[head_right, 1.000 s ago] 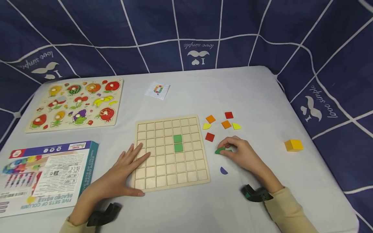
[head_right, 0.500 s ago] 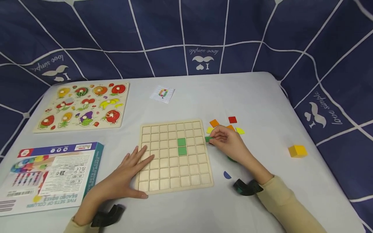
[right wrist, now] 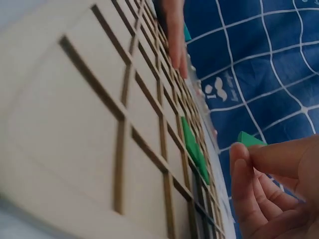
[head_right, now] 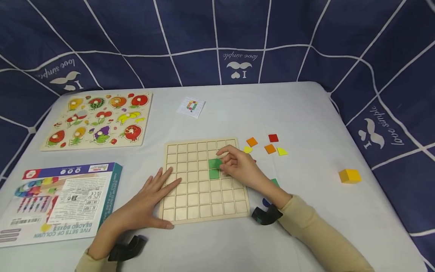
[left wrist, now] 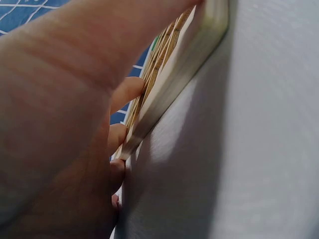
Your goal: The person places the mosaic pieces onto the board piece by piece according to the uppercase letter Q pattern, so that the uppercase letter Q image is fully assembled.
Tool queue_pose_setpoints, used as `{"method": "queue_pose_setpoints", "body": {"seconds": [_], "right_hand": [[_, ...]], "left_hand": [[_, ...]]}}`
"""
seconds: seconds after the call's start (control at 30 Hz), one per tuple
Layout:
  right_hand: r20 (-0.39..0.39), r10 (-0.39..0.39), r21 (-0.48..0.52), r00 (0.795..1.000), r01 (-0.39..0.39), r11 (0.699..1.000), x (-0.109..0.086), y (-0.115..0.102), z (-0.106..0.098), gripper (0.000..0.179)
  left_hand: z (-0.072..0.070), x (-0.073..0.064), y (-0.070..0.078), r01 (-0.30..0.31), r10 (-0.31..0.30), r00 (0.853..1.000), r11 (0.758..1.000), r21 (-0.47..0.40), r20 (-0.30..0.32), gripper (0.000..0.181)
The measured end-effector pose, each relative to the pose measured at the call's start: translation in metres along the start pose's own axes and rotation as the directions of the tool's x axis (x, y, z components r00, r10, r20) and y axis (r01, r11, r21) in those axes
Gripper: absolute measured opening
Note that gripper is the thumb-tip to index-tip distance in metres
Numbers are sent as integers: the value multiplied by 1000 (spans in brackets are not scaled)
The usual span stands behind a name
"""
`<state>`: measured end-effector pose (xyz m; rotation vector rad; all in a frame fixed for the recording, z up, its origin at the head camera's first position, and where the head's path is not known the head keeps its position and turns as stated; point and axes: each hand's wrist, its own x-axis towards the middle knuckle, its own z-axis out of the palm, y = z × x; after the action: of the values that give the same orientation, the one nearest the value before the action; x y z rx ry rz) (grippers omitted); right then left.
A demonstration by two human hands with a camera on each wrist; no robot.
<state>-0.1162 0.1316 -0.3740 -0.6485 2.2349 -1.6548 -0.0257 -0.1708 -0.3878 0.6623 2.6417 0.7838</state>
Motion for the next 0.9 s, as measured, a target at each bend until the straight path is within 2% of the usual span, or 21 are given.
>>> {"method": "queue_pose_setpoints", "body": {"seconds": [0.1, 0.37, 0.57, 0.8, 0.9], "right_hand": [[45, 15, 62, 999, -18, 998, -4, 1, 4, 32], [89, 70, 62, 994, -76, 995, -9, 2, 10, 12], [72, 109, 83, 991, -115, 990, -12, 4, 13, 9], [49, 179, 155, 983, -184, 971, -15, 6, 15, 11], [31, 195, 149, 980, -197, 969, -16, 8, 17, 11]], "left_hand": [[-1, 0, 0, -7, 7, 1000, 1000, 2, -1, 117], [0, 0, -1, -6, 6, 1000, 1000, 12, -7, 117], [0, 1, 0, -5, 5, 1000, 1000, 10, -8, 117], [-1, 1, 1, -5, 5, 1000, 1000, 12, -6, 117], [-1, 1, 1, -6, 6, 1000, 1000, 14, -5, 117]]}}
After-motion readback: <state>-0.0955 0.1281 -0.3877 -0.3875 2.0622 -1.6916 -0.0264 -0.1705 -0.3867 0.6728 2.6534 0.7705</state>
